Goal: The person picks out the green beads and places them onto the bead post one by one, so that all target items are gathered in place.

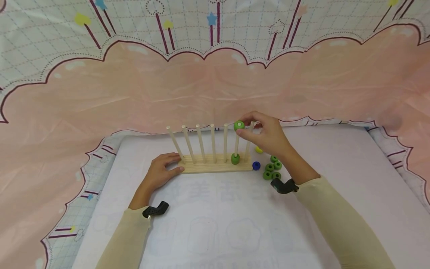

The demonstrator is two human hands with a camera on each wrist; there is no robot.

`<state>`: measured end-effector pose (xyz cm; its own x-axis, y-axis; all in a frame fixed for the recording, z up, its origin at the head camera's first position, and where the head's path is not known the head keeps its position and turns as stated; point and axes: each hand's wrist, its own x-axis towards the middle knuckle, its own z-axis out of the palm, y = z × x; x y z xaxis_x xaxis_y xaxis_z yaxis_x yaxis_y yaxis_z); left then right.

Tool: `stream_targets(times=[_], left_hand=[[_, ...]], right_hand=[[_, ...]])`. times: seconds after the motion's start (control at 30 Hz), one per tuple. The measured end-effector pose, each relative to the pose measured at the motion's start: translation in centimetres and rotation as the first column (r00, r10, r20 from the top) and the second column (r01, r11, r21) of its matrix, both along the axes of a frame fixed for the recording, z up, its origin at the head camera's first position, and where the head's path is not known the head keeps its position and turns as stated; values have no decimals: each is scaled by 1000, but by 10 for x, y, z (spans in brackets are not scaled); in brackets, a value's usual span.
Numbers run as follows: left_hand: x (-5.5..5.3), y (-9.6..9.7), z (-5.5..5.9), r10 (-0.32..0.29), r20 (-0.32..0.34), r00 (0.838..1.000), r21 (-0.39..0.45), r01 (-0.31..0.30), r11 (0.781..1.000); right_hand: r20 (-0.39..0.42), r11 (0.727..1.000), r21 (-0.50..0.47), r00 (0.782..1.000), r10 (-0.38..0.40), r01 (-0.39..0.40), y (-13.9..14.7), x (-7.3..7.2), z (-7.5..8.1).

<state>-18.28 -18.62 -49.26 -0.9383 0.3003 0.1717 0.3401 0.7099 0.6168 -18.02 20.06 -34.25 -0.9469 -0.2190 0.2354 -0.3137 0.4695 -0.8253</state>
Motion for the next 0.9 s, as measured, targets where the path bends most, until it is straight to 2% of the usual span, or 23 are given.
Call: stream_targets(times=[0.43,0.9], left_hand=[[0,0,-1,-4,-10,1000,2,4,1000],[-1,0,-1,1,-3,1000,-1,-1,1000]], right_hand=[[21,1000,1,1000,-11,11,-1,3,2],[-9,1000,-4,1000,7,-7,-2,-1,1]])
